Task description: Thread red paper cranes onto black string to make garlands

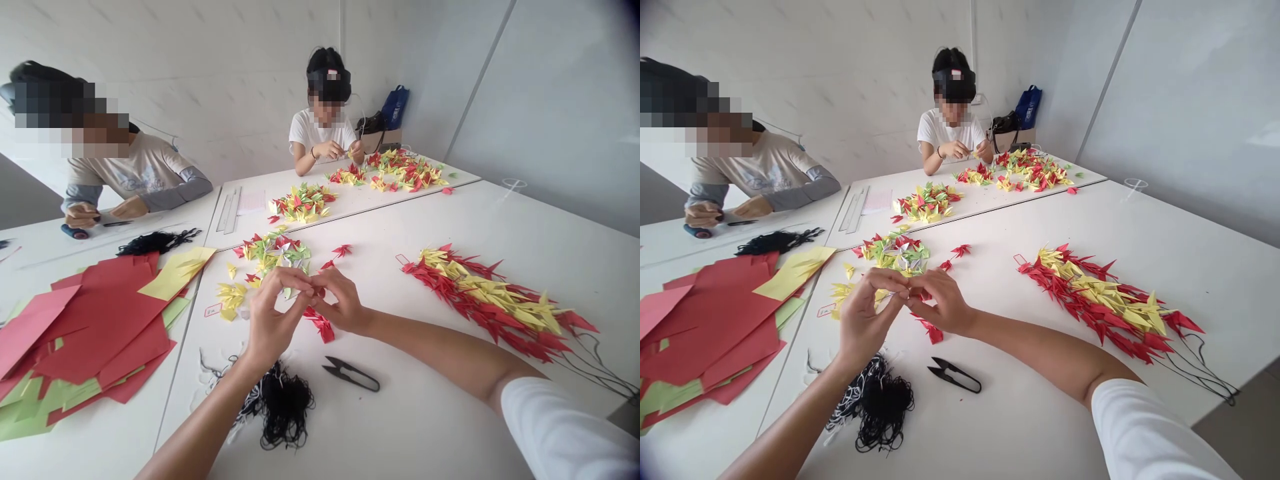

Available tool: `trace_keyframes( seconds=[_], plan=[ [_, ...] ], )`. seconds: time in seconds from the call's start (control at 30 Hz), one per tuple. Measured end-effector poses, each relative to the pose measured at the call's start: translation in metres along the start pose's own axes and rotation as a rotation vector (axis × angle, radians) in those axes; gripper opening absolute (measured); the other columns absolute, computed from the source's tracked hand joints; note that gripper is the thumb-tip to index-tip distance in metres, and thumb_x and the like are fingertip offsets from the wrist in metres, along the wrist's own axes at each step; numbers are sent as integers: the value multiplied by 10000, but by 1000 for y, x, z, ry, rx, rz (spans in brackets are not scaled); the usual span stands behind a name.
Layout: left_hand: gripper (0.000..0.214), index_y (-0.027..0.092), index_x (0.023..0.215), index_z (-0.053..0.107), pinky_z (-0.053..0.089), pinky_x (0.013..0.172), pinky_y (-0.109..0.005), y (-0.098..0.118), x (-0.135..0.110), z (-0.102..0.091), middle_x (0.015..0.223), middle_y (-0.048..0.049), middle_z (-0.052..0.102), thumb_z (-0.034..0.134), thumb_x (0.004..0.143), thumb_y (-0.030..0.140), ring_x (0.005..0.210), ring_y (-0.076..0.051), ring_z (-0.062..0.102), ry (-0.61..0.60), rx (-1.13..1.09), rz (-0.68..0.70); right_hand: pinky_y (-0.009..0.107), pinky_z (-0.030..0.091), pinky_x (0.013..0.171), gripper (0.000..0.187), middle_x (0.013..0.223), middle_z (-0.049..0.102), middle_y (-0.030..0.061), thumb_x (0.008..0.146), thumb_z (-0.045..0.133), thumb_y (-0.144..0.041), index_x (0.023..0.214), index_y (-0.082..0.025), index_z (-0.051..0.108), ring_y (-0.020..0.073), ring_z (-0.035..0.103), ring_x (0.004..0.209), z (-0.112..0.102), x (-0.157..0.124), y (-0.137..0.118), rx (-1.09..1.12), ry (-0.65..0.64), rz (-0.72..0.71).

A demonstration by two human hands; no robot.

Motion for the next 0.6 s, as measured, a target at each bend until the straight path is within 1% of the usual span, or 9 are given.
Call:
trace_keyframes(
  seconds=[0.07, 0.17, 0.27, 0.37, 0.47, 0.53, 0.6],
  plan=[
    [123, 221, 864, 636, 481, 823, -322, 2, 0, -1, 951, -21, 633, 677, 867, 106, 920, -171, 604, 20, 34, 44, 329, 454, 641, 124, 705, 656, 9, 1003, 525, -298, 953, -207, 592, 150, 547, 595, -2, 8, -7, -20, 10, -16],
    [126, 225, 850, 646, 470, 843, -336, 0, 1, -3, 966, -25, 626, 688, 860, 106, 954, -181, 590, 33, 31, 39, 339, 465, 652, 135, 678, 655, 6, 997, 528, -257, 882, -217, 588, 158, 557, 606, -9, 19, -10, -62, 2, -29],
    [113, 226, 844, 649, 471, 864, -352, -2, 2, -5, 969, -31, 623, 697, 860, 125, 977, -191, 590, 50, -52, -7, 350, 501, 699, 44, 800, 701, 29, 978, 561, -245, 967, -220, 595, 171, 608, 695, -16, 28, -10, -47, -23, -39],
    [73, 225, 849, 660, 478, 882, -364, -2, 2, -5, 992, -44, 612, 702, 869, 170, 997, -201, 592, 74, -128, -58, 354, 515, 746, 71, 895, 717, 43, 966, 585, -244, 1034, -221, 587, 181, 644, 785, -21, 37, -11, -55, -75, -53],
    [47, 227, 848, 677, 477, 912, -377, 4, 1, -6, 1012, -57, 607, 711, 870, 203, 1027, -213, 588, 73, -163, -89, 343, 494, 757, 28, 884, 722, 24, 965, 592, -218, 990, -230, 587, 170, 648, 787, -24, 44, -20, -96, -145, -134],
    [46, 231, 842, 691, 474, 926, -387, 11, 1, -7, 1021, -63, 608, 726, 858, 208, 1044, -222, 582, 72, -185, -91, 329, 481, 745, 46, 864, 720, 9, 962, 604, -199, 977, -235, 580, 158, 647, 770, -28, 49, -27, -100, -175, -184],
    [42, 235, 830, 708, 480, 922, -395, 19, 2, -8, 1015, -68, 610, 741, 844, 214, 1039, -230, 579, 74, -203, -82, 322, 476, 739, 58, 835, 711, -1, 965, 601, -188, 964, -239, 574, 152, 649, 757, -31, 52, -33, -112, -201, -203]
  ],
)
Point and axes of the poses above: each hand's wrist, its own x-axis towards the middle knuckle, its own z-axis out of the palm, y = z × x, the point moved 4 cm from there along x, towards the middle knuckle
